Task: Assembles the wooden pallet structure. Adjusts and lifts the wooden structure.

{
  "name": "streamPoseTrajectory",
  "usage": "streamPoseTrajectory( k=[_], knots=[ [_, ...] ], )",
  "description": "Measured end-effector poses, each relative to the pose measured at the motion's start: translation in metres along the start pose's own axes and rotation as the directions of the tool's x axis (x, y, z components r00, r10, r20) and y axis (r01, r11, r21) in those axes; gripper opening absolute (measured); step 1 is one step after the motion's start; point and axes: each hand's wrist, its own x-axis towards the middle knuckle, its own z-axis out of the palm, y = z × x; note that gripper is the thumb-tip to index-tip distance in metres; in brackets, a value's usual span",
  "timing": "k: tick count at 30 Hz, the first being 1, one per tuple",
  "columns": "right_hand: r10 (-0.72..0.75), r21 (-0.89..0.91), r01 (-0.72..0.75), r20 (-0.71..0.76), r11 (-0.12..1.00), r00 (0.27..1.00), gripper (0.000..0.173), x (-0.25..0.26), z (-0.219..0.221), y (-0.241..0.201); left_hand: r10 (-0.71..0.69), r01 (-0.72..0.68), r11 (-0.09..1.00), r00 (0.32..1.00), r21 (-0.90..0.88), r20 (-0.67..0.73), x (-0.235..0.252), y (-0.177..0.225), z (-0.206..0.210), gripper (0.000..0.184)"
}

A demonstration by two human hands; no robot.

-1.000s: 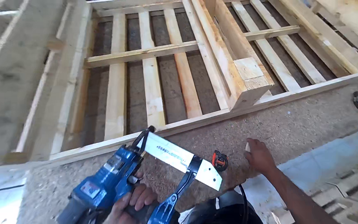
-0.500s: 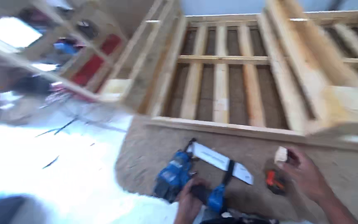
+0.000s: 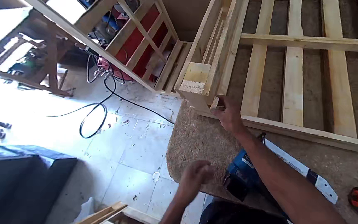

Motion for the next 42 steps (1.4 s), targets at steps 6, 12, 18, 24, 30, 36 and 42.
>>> streamPoseTrajectory(
  k=[6,12,18,24,30,36,42],
  knots=[
    [-0.043,-0.211,0.046,0.018,0.976,0.999,0.054,-0.004,-0.002,-0.008,0.358,-0.324,0.933,0.853,0.154,-0.379,0.058,0.064,-0.063,0.049],
    [-0.099,-0.383,0.14,0.125,0.913,0.987,0.054,0.002,-0.013,-0.01,0.505,-0.425,0.854,0.815,0.299,-0.284,0.129,0.123,-0.062,0.106],
    [-0.078,-0.566,0.189,0.215,0.802,0.974,0.055,0.008,-0.018,-0.027,0.526,-0.543,0.839,0.784,0.047,-0.331,0.166,0.125,-0.037,0.138],
    [-0.075,-0.508,0.111,0.092,0.854,0.993,0.055,-0.001,-0.004,-0.02,0.512,-0.573,0.819,0.761,-0.042,-0.398,0.171,0.128,-0.023,0.147],
    [0.009,-0.435,0.138,0.318,0.89,0.948,0.059,0.023,-0.037,-0.024,0.508,-0.589,0.807,0.729,-0.043,-0.46,0.176,0.126,-0.015,0.146],
    [0.098,0.136,-0.118,0.142,0.984,0.985,0.059,0.012,-0.01,-0.003,0.538,-0.609,0.792,0.725,-0.035,-0.429,0.175,0.124,-0.019,0.148],
    [0.02,-0.272,0.107,0.424,0.956,0.905,0.056,0.036,-0.043,-0.024,0.503,-0.59,0.803,0.744,-0.081,-0.44,0.175,0.126,-0.016,0.158]
  ],
)
